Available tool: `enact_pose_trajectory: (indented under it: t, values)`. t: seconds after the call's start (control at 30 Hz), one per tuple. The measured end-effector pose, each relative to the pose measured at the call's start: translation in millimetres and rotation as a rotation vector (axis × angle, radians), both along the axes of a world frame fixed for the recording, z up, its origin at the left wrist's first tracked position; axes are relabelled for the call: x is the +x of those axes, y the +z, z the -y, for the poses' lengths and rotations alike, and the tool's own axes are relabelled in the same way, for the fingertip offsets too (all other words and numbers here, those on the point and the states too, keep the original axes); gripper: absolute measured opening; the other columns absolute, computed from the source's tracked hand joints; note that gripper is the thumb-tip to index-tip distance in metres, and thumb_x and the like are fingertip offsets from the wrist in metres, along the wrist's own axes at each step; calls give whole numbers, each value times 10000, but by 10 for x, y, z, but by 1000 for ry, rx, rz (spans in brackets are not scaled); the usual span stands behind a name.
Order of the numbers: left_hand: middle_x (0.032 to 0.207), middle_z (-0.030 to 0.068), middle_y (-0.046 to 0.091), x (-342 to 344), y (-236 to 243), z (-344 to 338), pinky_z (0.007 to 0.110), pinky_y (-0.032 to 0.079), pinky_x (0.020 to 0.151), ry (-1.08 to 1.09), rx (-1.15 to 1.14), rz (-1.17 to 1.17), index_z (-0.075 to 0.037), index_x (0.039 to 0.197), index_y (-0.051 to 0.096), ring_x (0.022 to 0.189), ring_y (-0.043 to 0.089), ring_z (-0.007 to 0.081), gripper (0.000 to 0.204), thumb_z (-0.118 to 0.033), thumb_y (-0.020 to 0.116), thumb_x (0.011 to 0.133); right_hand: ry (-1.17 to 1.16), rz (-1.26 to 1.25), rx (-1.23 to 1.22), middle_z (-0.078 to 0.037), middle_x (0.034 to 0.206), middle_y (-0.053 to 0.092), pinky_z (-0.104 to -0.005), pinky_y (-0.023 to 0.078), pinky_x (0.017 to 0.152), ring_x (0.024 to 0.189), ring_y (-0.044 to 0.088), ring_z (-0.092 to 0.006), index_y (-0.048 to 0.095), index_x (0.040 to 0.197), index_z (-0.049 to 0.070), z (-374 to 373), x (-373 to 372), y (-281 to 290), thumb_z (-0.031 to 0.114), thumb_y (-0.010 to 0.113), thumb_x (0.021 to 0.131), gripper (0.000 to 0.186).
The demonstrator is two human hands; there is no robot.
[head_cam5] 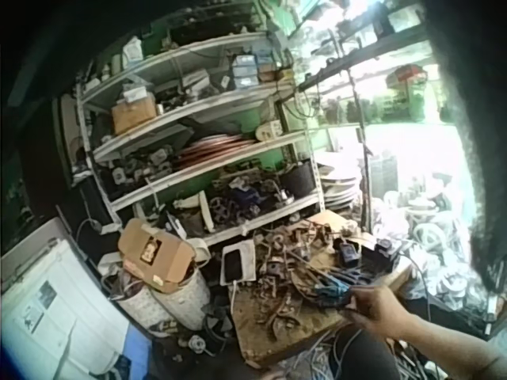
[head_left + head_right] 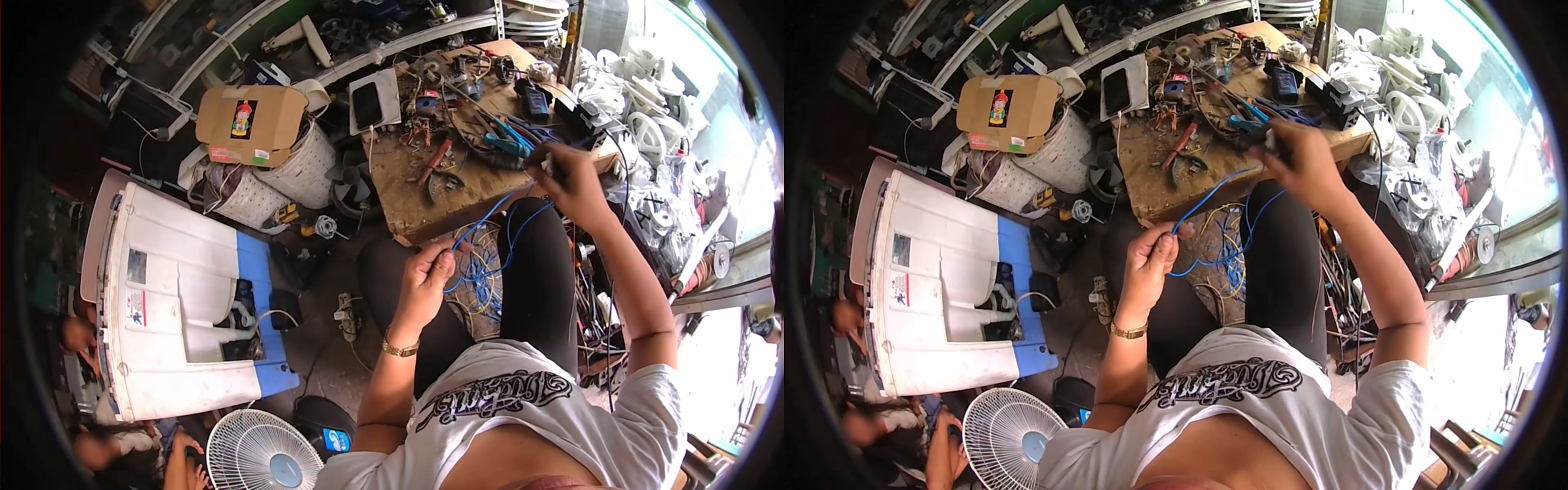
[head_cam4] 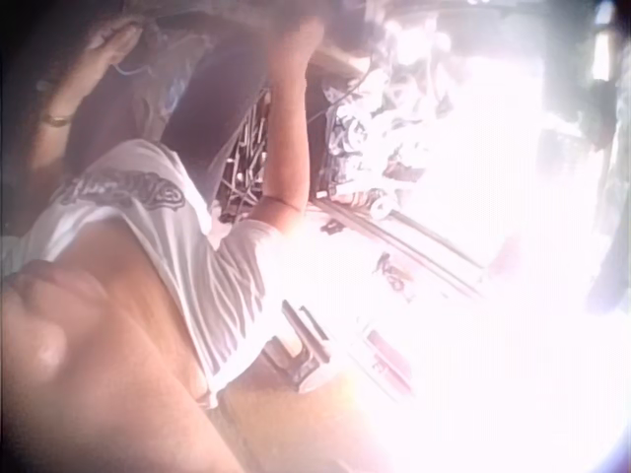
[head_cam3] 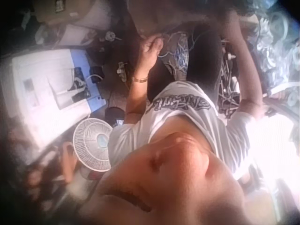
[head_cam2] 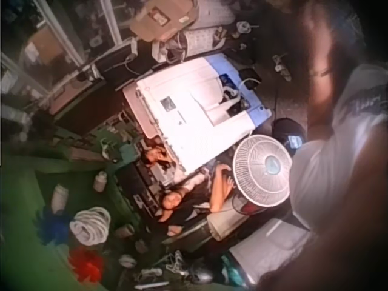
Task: The person joins wires together by hand, twisting the copper strands, inserting them into a white plastic connector, and securing them using a screwdriver.
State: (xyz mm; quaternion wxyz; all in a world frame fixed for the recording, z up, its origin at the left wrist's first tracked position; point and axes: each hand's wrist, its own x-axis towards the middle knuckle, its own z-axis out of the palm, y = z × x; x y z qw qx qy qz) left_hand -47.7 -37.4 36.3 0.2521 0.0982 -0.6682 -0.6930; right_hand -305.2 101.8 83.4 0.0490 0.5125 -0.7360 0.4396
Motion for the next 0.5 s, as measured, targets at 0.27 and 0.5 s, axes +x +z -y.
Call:
enact_pose_trajectory:
  t: [0.27, 0.5]
  values:
    - [622, -70, 433, 13, -69, 98, 187, 254, 492, 99, -15, 31, 40, 1061, 641, 550, 329, 14, 317, -256, 533, 1020, 395, 207, 199, -139, 737, 651, -351, 464, 642, 660, 599, -210, 664, 924, -24, -88, -52, 103, 112, 684, 844, 160]
    - [698, -37, 498, 134, -455, 187, 226, 387, 571, -67, 0, -11, 29, 1074, 643, 602, 415, 51, 287, -234, 547, 1010, 96, 263, -6, -98, 813, 637, -325, 461, 700, 783, 593, -156, 627, 917, -20, -375, -207, 450, 84, 662, 866, 120]
